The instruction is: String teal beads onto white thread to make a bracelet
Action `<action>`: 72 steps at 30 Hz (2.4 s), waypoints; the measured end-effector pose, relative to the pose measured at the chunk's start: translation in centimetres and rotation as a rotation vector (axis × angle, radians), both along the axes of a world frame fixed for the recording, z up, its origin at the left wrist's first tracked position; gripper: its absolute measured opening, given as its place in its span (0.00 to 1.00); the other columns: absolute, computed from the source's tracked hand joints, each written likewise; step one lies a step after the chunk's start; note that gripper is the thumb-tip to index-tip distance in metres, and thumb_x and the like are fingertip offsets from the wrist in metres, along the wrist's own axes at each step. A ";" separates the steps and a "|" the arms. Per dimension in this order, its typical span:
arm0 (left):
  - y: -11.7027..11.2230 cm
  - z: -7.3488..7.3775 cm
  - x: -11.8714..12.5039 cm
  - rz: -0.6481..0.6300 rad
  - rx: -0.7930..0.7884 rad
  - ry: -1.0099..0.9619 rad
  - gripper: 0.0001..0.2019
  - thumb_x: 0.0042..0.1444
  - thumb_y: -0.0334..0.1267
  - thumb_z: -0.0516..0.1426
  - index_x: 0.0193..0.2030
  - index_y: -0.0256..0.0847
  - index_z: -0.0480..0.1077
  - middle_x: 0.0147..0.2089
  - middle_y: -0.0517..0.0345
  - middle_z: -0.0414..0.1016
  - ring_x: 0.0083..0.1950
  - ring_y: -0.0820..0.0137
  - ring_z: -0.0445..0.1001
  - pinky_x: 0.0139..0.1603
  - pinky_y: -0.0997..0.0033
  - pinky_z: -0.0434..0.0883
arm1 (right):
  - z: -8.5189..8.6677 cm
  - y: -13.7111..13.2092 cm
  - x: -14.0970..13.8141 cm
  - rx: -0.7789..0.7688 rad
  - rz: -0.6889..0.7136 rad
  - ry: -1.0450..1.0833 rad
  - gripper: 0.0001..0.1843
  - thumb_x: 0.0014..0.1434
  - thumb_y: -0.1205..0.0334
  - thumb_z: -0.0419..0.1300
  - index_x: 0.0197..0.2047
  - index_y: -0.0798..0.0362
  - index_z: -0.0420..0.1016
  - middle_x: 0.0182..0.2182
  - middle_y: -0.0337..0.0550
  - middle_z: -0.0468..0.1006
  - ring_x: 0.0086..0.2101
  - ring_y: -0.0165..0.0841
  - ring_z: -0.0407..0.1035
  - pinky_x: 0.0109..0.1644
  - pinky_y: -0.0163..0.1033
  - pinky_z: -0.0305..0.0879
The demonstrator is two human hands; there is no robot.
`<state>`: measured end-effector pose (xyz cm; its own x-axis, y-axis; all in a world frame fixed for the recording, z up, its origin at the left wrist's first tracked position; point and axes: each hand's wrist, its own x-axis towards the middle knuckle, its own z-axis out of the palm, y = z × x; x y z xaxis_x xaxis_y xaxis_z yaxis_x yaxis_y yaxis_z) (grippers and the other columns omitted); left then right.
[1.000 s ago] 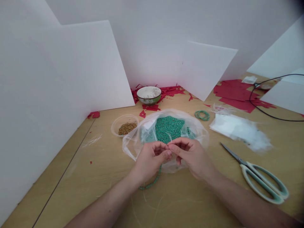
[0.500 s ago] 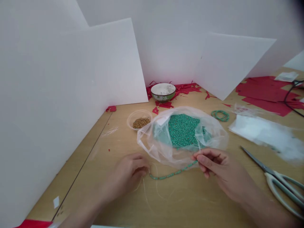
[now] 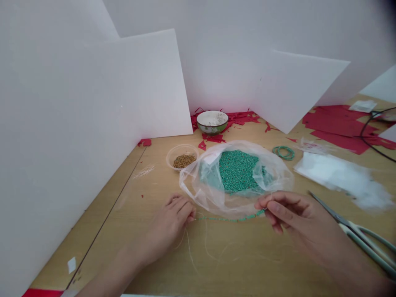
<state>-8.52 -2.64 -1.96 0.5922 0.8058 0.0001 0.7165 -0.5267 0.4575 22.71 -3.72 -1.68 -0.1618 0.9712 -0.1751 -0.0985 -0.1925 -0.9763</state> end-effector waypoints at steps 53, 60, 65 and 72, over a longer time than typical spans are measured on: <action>5.7 0.2 8.2 0.405 -0.199 -0.996 0.13 0.58 0.42 0.59 0.47 0.40 0.72 0.43 0.51 0.79 0.41 0.67 0.77 0.46 0.66 0.73 | -1.3 6.9 -5.1 0.132 0.000 0.019 0.12 0.55 0.52 0.67 0.34 0.53 0.81 0.22 0.38 0.78 0.23 0.27 0.71 0.30 0.32 0.68; 5.7 -0.1 8.9 0.332 -0.226 -0.824 0.11 0.55 0.42 0.62 0.43 0.40 0.76 0.40 0.53 0.80 0.42 0.65 0.77 0.46 0.63 0.73 | -1.3 6.4 -5.8 0.187 -0.011 0.015 0.11 0.54 0.52 0.67 0.35 0.51 0.82 0.23 0.39 0.79 0.24 0.28 0.72 0.31 0.34 0.71; 6.1 0.2 8.2 0.376 -0.196 -0.743 0.06 0.53 0.39 0.63 0.35 0.41 0.79 0.33 0.56 0.81 0.35 0.67 0.76 0.39 0.67 0.72 | -1.0 6.3 -5.8 0.276 -0.026 -0.048 0.10 0.53 0.54 0.67 0.35 0.50 0.83 0.24 0.40 0.79 0.25 0.30 0.73 0.32 0.36 0.72; 6.1 0.6 8.3 0.384 -0.120 -0.682 0.07 0.55 0.41 0.61 0.32 0.41 0.78 0.30 0.57 0.79 0.33 0.68 0.74 0.37 0.69 0.69 | -1.0 6.2 -5.5 0.324 -0.024 -0.139 0.07 0.56 0.56 0.65 0.36 0.49 0.83 0.24 0.39 0.77 0.26 0.30 0.70 0.30 0.34 0.69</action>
<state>-0.20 3.47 -1.40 0.1737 0.9712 0.1630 0.3794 -0.2188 0.8990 17.16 2.46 -2.70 -0.1345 0.9832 0.1236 0.0390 0.1299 -0.9908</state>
